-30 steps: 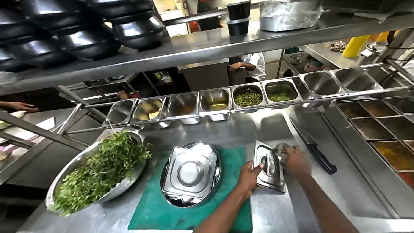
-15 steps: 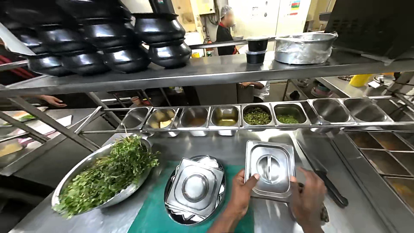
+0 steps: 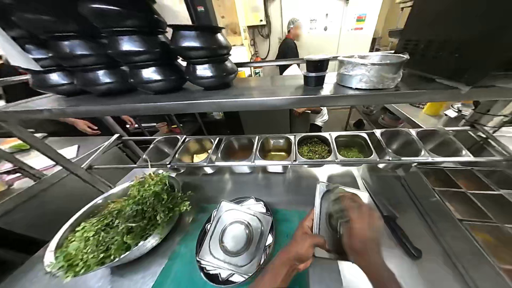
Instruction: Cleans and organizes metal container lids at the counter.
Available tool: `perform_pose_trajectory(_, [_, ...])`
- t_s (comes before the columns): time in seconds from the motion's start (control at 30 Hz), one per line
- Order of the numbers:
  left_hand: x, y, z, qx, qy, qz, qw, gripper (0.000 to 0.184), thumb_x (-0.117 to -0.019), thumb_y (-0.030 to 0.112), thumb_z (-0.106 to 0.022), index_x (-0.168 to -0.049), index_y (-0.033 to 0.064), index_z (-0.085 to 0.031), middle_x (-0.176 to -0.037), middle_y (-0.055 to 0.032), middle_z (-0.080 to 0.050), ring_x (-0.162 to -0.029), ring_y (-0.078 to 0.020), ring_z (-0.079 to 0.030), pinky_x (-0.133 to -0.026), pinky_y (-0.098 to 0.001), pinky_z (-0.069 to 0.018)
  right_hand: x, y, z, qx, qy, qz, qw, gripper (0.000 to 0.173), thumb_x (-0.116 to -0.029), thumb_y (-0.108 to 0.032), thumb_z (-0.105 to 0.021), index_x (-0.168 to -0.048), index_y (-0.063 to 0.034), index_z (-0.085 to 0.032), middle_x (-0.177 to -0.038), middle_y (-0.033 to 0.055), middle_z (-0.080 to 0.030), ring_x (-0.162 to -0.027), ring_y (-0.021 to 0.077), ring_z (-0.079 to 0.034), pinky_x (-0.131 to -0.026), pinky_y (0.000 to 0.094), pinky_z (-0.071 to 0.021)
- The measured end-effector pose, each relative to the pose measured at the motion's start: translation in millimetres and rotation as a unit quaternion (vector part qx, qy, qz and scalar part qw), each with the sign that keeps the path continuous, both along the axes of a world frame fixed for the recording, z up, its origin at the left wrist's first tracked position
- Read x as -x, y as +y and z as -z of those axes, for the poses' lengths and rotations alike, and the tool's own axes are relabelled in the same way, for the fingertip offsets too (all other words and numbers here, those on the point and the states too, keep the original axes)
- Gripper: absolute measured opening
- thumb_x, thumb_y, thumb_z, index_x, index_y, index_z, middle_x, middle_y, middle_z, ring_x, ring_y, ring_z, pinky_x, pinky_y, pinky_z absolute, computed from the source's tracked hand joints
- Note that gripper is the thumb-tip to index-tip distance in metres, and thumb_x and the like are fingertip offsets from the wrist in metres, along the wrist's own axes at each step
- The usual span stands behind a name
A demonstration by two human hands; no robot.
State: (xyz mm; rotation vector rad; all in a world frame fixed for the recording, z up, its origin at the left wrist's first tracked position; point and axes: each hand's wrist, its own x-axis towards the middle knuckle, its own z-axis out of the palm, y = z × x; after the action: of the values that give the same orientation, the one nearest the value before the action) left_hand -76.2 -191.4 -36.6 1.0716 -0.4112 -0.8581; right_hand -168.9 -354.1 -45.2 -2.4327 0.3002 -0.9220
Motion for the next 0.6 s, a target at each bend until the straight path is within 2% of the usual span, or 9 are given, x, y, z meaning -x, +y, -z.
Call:
perform_pose_trajectory(0.03, [-4, -1, 0, 0.003, 0.010, -0.020, 1.000, 0.091, -0.0711, -0.022, -0.054, -0.154, 0.0022, -0.027, -0.131, -0.0146, -0.064, -0.111, -0.0231, -0.068, -0.092, -0.0435, -0.0599, 4, 6, 2, 0.002, 0.060, -0.092, 0.994, 0.048, -0.0853, -0.004, -0.061, -0.131, -0.0152, -0.069, -0.135, 0.0214, -0.063, -0.116, 0.0487, -0.062, -0.090, 0.0679, -0.0517])
perform_pose_trajectory(0.1, [-23, 10, 5, 0.027, 0.034, -0.069, 0.997, 0.092, -0.0699, -0.020, -0.052, -0.155, 0.0028, -0.024, -0.128, -0.0161, -0.064, -0.108, -0.0242, -0.069, -0.087, -0.0437, -0.0608, 33, -5, -6, -0.044, 0.238, -0.269, 0.932, 0.044, -0.0885, 0.001, -0.064, -0.128, -0.0171, -0.071, -0.135, 0.0173, -0.064, -0.122, 0.0429, -0.062, -0.097, 0.0668, -0.0512])
perform_pose_trajectory(0.17, [-41, 19, -1, 0.076, 0.068, -0.110, 0.989, 0.100, -0.0677, -0.022, -0.050, -0.157, 0.0069, -0.015, -0.130, -0.0181, -0.063, -0.108, -0.0274, -0.070, -0.086, -0.0468, -0.0617, 55, -34, 2, -0.054, 0.346, -0.309, 0.884, 0.041, -0.0879, -0.003, -0.067, -0.126, -0.0154, -0.073, -0.133, 0.0162, -0.066, -0.121, 0.0425, -0.062, -0.095, 0.0690, -0.0498])
perform_pose_trajectory(0.27, [-41, 15, -6, 0.096, 0.072, -0.145, 0.982, 0.106, -0.0684, -0.024, -0.049, -0.160, 0.0092, -0.008, -0.136, -0.0195, -0.059, -0.112, -0.0290, -0.068, -0.090, -0.0483, -0.0608, 59, -55, 7, -0.066, 0.316, -0.172, 0.931, 0.050, -0.0873, -0.017, -0.074, -0.137, -0.0132, -0.067, -0.144, 0.0218, -0.058, -0.131, 0.0553, -0.049, -0.099, 0.0802, -0.0364])
perform_pose_trajectory(0.37, [-16, -7, -1, 0.042, -0.017, -0.166, 0.985, 0.101, -0.0745, -0.019, -0.052, -0.162, 0.0047, -0.007, -0.145, -0.0165, -0.053, -0.121, -0.0205, -0.064, -0.098, -0.0400, -0.0582, 11, -40, -16, -0.061, 0.122, -0.047, 0.989, 0.058, -0.0947, -0.047, -0.064, -0.136, -0.0074, -0.064, -0.132, 0.0189, -0.065, -0.125, 0.0480, -0.054, -0.100, 0.0732, -0.0399])
perform_pose_trajectory(0.47, [8, -24, 7, 0.072, -0.113, -0.071, 0.988, 0.098, -0.0798, -0.014, -0.061, -0.160, -0.0023, -0.006, -0.153, -0.0177, -0.046, -0.130, -0.0177, -0.058, -0.106, -0.0370, -0.0537, -45, -14, -14, -0.069, 0.097, -0.004, 0.993, 0.051, -0.0999, -0.036, -0.057, -0.137, -0.0007, -0.059, -0.106, 0.0143, -0.072, -0.101, 0.0387, -0.068, -0.090, 0.0648, -0.0513])
perform_pose_trajectory(0.5, [5, -25, 9, 0.097, -0.149, -0.007, 0.984, 0.104, -0.0832, -0.008, -0.066, -0.162, -0.0013, 0.001, -0.163, -0.0180, -0.032, -0.137, -0.0182, -0.051, -0.110, -0.0373, -0.0494, -59, -12, -12, -0.059, 0.119, 0.002, 0.991, 0.044, -0.1013, -0.030, -0.054, -0.135, -0.0015, -0.057, -0.097, 0.0134, -0.073, -0.091, 0.0360, -0.071, -0.083, 0.0610, -0.0555])
perform_pose_trajectory(0.53, [-1, -24, 10, 0.112, -0.170, 0.051, 0.978, 0.109, -0.0870, 0.000, -0.071, -0.162, 0.0020, 0.008, -0.169, -0.0175, -0.017, -0.144, -0.0218, -0.045, -0.113, -0.0404, -0.0472, -71, -17, -13, -0.049, 0.151, 0.001, 0.987, 0.039, -0.1030, -0.027, -0.051, -0.134, -0.0038, -0.057, -0.096, 0.0139, -0.073, -0.089, 0.0353, -0.072, -0.082, 0.0583, -0.0568])
perform_pose_trajectory(0.6, [-10, -6, 3, 0.073, -0.205, 0.067, 0.974, 0.104, -0.0911, 0.013, -0.073, -0.165, 0.0057, 0.001, -0.171, -0.0162, -0.012, -0.145, -0.0291, -0.046, -0.111, -0.0472, -0.0507, -94, -50, -23, 0.007, 0.185, 0.006, 0.983, 0.039, -0.1054, -0.024, -0.048, -0.137, -0.0039, -0.058, -0.109, 0.0204, -0.071, -0.101, 0.0413, -0.069, -0.089, 0.0606, -0.0551])
